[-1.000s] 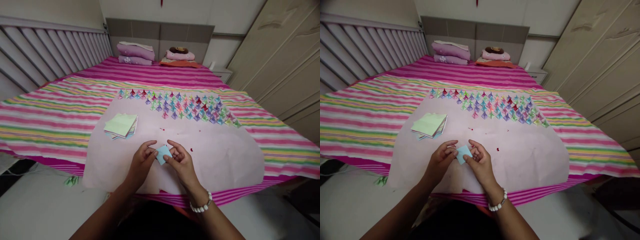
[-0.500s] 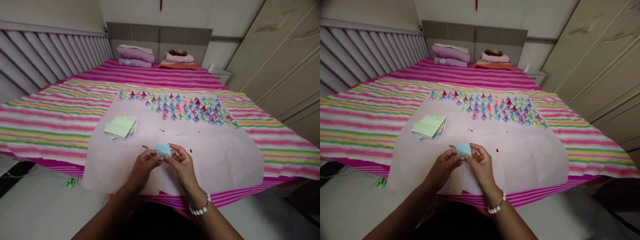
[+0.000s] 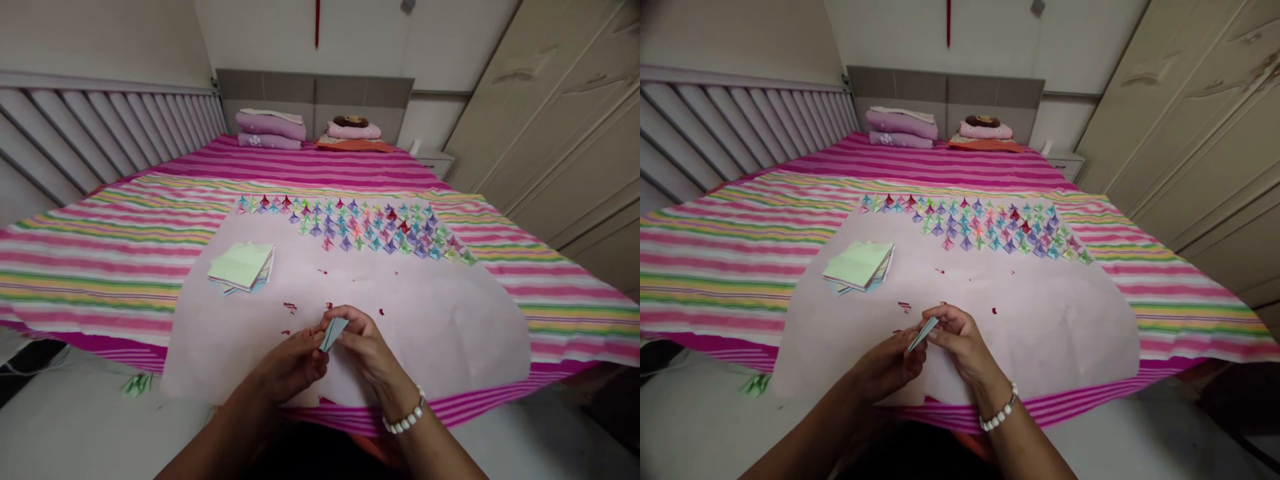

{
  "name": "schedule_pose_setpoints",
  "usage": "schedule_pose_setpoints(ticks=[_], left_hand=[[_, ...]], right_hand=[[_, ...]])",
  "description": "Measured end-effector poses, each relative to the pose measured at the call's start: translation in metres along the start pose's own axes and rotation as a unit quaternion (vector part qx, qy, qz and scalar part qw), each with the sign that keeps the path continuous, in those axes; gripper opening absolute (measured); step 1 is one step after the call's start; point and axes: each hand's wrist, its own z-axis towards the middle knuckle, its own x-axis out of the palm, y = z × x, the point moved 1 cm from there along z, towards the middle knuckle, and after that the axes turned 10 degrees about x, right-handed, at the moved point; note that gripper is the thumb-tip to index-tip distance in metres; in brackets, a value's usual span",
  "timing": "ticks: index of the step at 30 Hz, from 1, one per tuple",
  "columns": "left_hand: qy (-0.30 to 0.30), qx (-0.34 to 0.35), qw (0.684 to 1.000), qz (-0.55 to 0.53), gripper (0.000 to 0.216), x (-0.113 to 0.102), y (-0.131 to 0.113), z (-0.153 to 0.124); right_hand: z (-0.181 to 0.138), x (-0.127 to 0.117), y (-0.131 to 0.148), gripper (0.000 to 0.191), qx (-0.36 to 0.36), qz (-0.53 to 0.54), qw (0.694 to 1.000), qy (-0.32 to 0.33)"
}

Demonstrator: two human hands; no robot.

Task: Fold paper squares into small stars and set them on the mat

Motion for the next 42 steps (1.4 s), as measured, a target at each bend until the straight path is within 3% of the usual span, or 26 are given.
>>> schedule_pose_setpoints(ticks=[4, 8, 13, 19, 21, 33, 42], left_hand=[[-0.014, -0.008, 1.000, -0.006, 0.021, 0.003, 0.005, 0.003], [0.006, 0.041, 0.992, 0.117, 0.019, 0.005, -0.001, 0.006], [0.008, 0.225, 0.933, 0.281, 0.036, 0.008, -0.021, 0.001], [0.013, 0.269, 0.863, 0.429, 0.022, 0.017, -0.028, -0.008], [0.000, 0.279, 0.853, 0.441, 0.019, 0.019, -0.026, -0.009], [-0.029, 0.311, 0.858, 0.408, 0.010, 0.014, -0.023, -0.005], [0.014, 0.276, 0.883, 0.379, 0.012, 0.002, -0.024, -0.005]], right_hand=[[0.001, -0.001, 0.003, 0.017, -0.010, 0.000, 1.000, -0.014], [0.001, -0.005, 0.010, 0.014, -0.003, 0.024, 0.999, -0.041], [0.003, -0.009, 0.013, 0.009, 0.002, 0.028, 0.993, -0.114], [0.003, -0.001, 0.010, 0.009, 0.003, 0.001, 0.992, -0.123], [0.002, 0.000, 0.009, 0.009, 0.002, -0.003, 0.992, -0.123], [0.000, 0.004, 0.004, 0.009, -0.024, -0.004, 0.994, -0.106], [-0.001, -0.002, 0.000, 0.010, -0.070, -0.052, 0.992, -0.086]])
